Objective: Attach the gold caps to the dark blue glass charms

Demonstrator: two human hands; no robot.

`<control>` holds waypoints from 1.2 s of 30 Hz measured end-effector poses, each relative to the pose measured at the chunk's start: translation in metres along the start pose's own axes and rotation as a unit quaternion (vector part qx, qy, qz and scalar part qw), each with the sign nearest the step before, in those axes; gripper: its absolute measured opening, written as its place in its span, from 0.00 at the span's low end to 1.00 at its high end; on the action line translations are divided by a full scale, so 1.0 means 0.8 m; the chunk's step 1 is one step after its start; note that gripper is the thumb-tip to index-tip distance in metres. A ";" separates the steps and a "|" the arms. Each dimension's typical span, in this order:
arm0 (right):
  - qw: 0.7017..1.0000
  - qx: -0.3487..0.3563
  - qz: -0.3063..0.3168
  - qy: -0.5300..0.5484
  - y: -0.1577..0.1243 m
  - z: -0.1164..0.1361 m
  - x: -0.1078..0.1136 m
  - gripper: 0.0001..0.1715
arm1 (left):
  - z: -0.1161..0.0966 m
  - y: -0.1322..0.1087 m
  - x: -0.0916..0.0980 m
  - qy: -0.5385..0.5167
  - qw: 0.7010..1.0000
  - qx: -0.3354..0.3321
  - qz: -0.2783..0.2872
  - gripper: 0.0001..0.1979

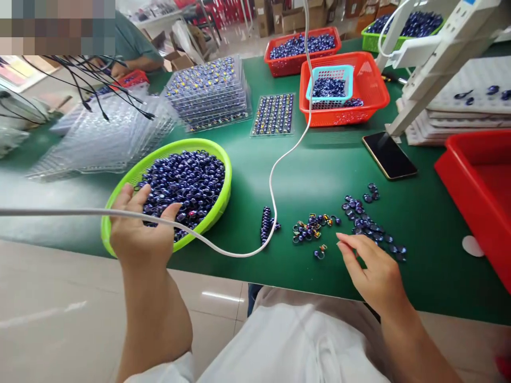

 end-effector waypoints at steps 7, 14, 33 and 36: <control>0.990 0.032 0.132 -0.035 -0.010 0.012 -0.034 0.11 | -0.057 -0.061 -0.062 0.048 0.990 -0.130 0.009 0.14; 0.995 0.014 0.087 0.040 -0.011 0.013 -0.039 0.10 | -0.095 -0.137 -0.129 -0.177 0.942 -0.044 0.282 0.08; 0.887 -0.317 0.082 0.326 -0.019 -0.013 -0.042 0.10 | -0.134 -0.180 -0.208 -0.451 0.790 0.192 0.369 0.16; 0.849 -0.346 0.066 0.393 -0.031 -0.019 -0.049 0.10 | -0.138 -0.186 -0.219 -0.506 0.730 0.264 0.376 0.13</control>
Point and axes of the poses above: each hand's wrist, its own y-axis towards the middle knuckle, its own x-axis out of the back of the hand, z = x × y, the point moved 5 cm from there along y, towards the middle knuckle, and after that the axes turned 2 degrees about -y, right-handed, at the moved point
